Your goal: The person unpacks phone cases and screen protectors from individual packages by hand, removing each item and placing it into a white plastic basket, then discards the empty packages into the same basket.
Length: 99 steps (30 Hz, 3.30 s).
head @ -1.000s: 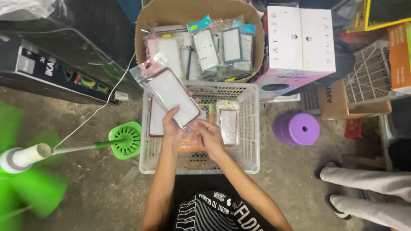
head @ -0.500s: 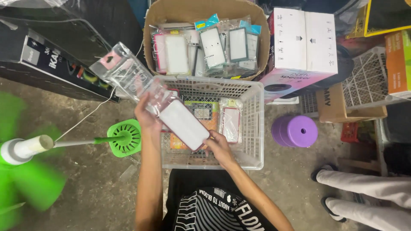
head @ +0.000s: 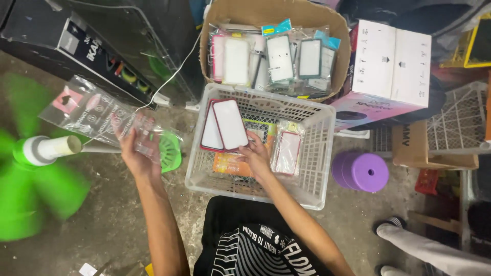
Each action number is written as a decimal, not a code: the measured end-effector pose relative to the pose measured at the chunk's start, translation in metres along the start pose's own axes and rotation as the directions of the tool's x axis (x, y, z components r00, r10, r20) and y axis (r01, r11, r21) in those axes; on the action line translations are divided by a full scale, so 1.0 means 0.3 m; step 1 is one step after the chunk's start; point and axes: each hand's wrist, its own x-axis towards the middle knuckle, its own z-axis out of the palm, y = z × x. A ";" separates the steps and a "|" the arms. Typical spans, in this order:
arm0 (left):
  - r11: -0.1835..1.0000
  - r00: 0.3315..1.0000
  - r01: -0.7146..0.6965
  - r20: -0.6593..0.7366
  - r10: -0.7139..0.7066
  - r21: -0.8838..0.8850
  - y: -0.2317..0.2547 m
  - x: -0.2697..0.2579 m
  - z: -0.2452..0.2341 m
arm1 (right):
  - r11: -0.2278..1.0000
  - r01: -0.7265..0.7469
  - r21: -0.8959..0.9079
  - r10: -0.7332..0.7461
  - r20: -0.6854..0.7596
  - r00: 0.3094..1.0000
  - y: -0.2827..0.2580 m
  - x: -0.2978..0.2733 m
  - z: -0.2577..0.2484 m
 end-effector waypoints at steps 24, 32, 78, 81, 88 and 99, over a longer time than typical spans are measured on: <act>0.249 0.575 -0.024 0.218 -0.789 0.968 -0.626 -0.214 0.233 | 0.958 0.254 -0.132 -0.284 -0.331 0.900 -0.061 -0.081 -0.412; 0.130 0.547 0.203 -0.002 -0.837 0.970 -1.240 -0.142 -0.065 | 0.917 0.182 -0.356 -0.352 -0.503 0.789 -0.154 -0.305 -0.573; 0.091 0.802 -0.147 0.172 -0.572 0.985 -1.076 -0.162 -0.058 | 0.127 -0.536 -0.835 -0.025 -0.542 0.840 0.086 0.221 -0.565; 0.055 0.748 -0.037 0.065 -0.661 0.998 -0.973 -0.217 0.036 | -0.023 -0.485 -0.874 -0.010 -0.485 0.875 0.122 0.227 -0.559; 0.004 0.772 -0.033 0.029 -0.635 0.999 -0.946 -0.200 -0.009 | 0.075 -0.541 -0.838 -0.012 -0.543 0.839 0.118 0.229 -0.586; 0.123 0.524 0.392 -0.111 -0.844 0.912 -0.957 -0.164 0.122 | 0.252 -0.479 -0.841 0.046 -0.484 0.874 -0.258 -0.061 -0.425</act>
